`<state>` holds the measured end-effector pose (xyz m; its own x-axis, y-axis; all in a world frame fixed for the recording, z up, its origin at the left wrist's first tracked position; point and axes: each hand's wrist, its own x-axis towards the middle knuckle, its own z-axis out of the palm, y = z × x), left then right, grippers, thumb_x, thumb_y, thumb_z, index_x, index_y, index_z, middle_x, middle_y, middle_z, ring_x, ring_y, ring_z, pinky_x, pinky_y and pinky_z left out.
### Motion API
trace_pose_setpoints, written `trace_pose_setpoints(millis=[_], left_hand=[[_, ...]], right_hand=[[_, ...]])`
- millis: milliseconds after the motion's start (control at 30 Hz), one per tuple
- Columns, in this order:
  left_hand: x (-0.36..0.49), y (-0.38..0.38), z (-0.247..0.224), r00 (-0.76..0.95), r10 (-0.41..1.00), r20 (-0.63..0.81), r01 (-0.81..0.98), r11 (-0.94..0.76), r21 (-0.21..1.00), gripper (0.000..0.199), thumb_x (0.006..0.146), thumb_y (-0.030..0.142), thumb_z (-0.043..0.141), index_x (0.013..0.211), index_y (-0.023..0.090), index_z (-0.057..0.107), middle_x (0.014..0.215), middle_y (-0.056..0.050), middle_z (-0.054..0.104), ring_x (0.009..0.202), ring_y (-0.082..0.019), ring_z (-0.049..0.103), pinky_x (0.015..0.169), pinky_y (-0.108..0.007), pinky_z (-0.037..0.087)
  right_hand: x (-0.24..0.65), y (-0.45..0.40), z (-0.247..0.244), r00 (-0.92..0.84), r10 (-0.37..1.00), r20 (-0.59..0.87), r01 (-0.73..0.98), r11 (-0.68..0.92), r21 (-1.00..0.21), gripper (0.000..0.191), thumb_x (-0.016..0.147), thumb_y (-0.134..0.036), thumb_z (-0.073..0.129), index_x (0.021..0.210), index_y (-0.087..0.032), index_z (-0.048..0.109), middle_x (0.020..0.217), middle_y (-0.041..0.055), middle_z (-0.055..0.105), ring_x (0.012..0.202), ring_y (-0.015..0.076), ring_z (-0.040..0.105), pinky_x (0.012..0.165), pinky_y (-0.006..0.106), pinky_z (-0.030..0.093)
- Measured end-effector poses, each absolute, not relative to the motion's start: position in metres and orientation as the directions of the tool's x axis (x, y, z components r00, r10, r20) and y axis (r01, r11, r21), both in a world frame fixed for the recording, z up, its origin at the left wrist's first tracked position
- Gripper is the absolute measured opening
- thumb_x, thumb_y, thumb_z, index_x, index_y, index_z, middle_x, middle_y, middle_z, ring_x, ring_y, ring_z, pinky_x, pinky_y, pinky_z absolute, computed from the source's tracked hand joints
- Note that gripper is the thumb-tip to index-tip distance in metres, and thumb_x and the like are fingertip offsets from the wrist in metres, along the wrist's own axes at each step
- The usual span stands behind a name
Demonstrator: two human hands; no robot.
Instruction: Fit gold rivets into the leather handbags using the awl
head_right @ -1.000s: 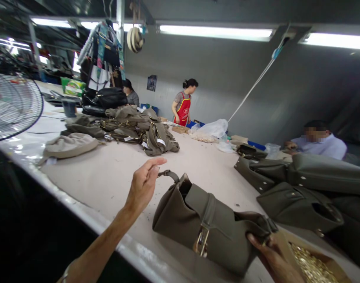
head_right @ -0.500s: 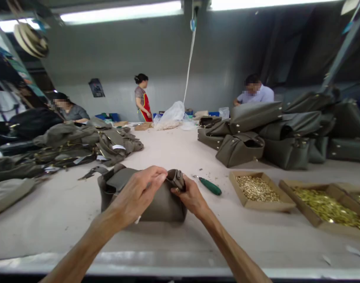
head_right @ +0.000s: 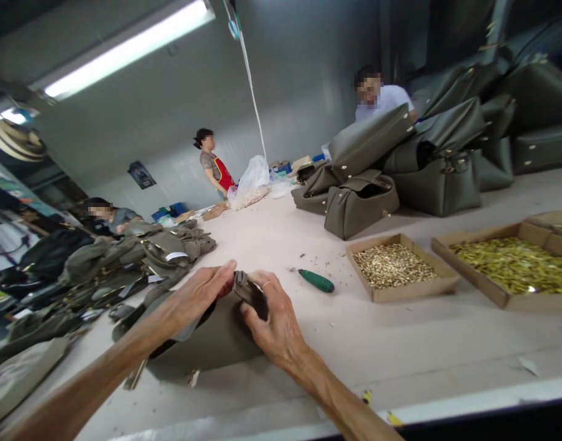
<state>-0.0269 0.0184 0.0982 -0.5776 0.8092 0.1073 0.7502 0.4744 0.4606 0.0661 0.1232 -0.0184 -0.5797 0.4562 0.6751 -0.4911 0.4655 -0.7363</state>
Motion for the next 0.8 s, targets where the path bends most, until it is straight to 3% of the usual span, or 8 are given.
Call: trace_pose_setpoints(millis=[133, 300, 467, 500, 567, 667, 733, 800], left_hand=[[-0.03, 0.022, 0.095, -0.58, 0.809, 0.092, 0.766, 0.504, 0.399, 0.057, 0.085, 0.069, 0.036, 0.057, 0.019, 0.041, 0.057, 0.004, 0.031, 0.058, -0.013, 0.03, 0.056, -0.029, 0.021], [-0.03, 0.014, 0.088, -0.585, 0.811, 0.009, 0.737, 0.527, 0.423, 0.051, 0.085, 0.063, 0.041, 0.062, 0.018, 0.045, 0.058, 0.004, 0.032, 0.057, -0.012, 0.029, 0.055, -0.027, 0.021], [-0.033, 0.001, 0.086, -0.535, 0.829, 0.165, 0.834, 0.486, 0.261, 0.036, 0.089, 0.047, 0.041, 0.068, 0.019, 0.049, 0.065, 0.001, 0.046, 0.065, -0.016, 0.042, 0.063, -0.029, 0.029], [-0.034, -0.002, 0.087, -0.523, 0.838, 0.156, 0.836, 0.47, 0.283, 0.035, 0.088, 0.047, 0.042, 0.07, 0.019, 0.051, 0.067, 0.001, 0.048, 0.067, -0.016, 0.043, 0.064, -0.028, 0.03], [-0.033, -0.005, 0.089, -0.563, 0.826, 0.018, 0.735, 0.491, 0.468, 0.035, 0.087, 0.05, 0.046, 0.072, 0.018, 0.053, 0.067, 0.001, 0.049, 0.066, -0.015, 0.046, 0.063, -0.027, 0.034], [-0.027, -0.01, 0.09, -0.61, 0.746, -0.267, 0.255, 0.504, 0.825, 0.037, 0.079, 0.051, 0.061, 0.081, 0.015, 0.057, 0.072, -0.001, 0.056, 0.066, -0.014, 0.054, 0.063, -0.025, 0.043], [-0.022, -0.015, 0.089, -0.581, 0.744, -0.329, 0.009, 0.41, 0.912, 0.04, 0.072, 0.048, 0.072, 0.085, 0.012, 0.061, 0.078, -0.005, 0.063, 0.071, -0.015, 0.059, 0.069, -0.028, 0.05], [-0.019, -0.022, 0.084, -0.572, 0.756, -0.317, -0.066, 0.343, 0.937, 0.041, 0.07, 0.046, 0.076, 0.083, 0.009, 0.065, 0.078, -0.008, 0.065, 0.071, -0.015, 0.061, 0.071, -0.027, 0.052]], right_hand=[[0.066, 0.121, -0.015, -0.514, 0.455, 0.727, -0.501, 0.528, -0.685, 0.029, 0.082, -0.014, 0.053, 0.109, -0.021, 0.057, 0.107, 0.0075, 0.055, 0.102, 0.0205, 0.051, 0.089, 0.036, 0.044], [0.067, 0.12, -0.01, -0.586, 0.421, 0.693, -0.525, 0.454, -0.72, 0.025, 0.08, -0.012, 0.055, 0.103, -0.02, 0.06, 0.102, 0.0064, 0.056, 0.099, 0.0203, 0.051, 0.085, 0.035, 0.043], [0.063, 0.118, -0.009, -0.659, 0.392, 0.642, -0.515, 0.387, -0.765, 0.026, 0.079, -0.01, 0.059, 0.102, -0.021, 0.06, 0.107, 0.0046, 0.059, 0.104, 0.0198, 0.051, 0.091, 0.037, 0.041], [0.063, 0.118, -0.009, -0.656, 0.386, 0.649, -0.514, 0.401, -0.758, 0.025, 0.078, -0.009, 0.06, 0.101, -0.02, 0.06, 0.106, 0.0047, 0.059, 0.103, 0.0199, 0.051, 0.091, 0.037, 0.041], [0.063, 0.118, -0.007, -0.648, 0.37, 0.666, -0.516, 0.43, -0.741, 0.021, 0.078, -0.009, 0.061, 0.097, -0.019, 0.06, 0.102, 0.005, 0.059, 0.1, 0.0198, 0.051, 0.089, 0.037, 0.041], [0.065, 0.119, -0.002, -0.69, 0.31, 0.654, -0.517, 0.422, -0.745, 0.018, 0.078, -0.009, 0.062, 0.093, -0.018, 0.059, 0.097, 0.0041, 0.059, 0.095, 0.0185, 0.052, 0.085, 0.034, 0.041], [0.067, 0.121, 0.002, -0.741, 0.261, 0.618, -0.504, 0.393, -0.769, 0.018, 0.077, -0.009, 0.061, 0.092, -0.018, 0.058, 0.095, 0.003, 0.059, 0.091, 0.0173, 0.053, 0.083, 0.033, 0.041], [0.068, 0.122, 0.003, -0.787, 0.226, 0.574, -0.476, 0.37, -0.798, 0.016, 0.076, -0.008, 0.059, 0.089, -0.018, 0.057, 0.092, 0.0019, 0.058, 0.088, 0.0163, 0.052, 0.08, 0.031, 0.041]])
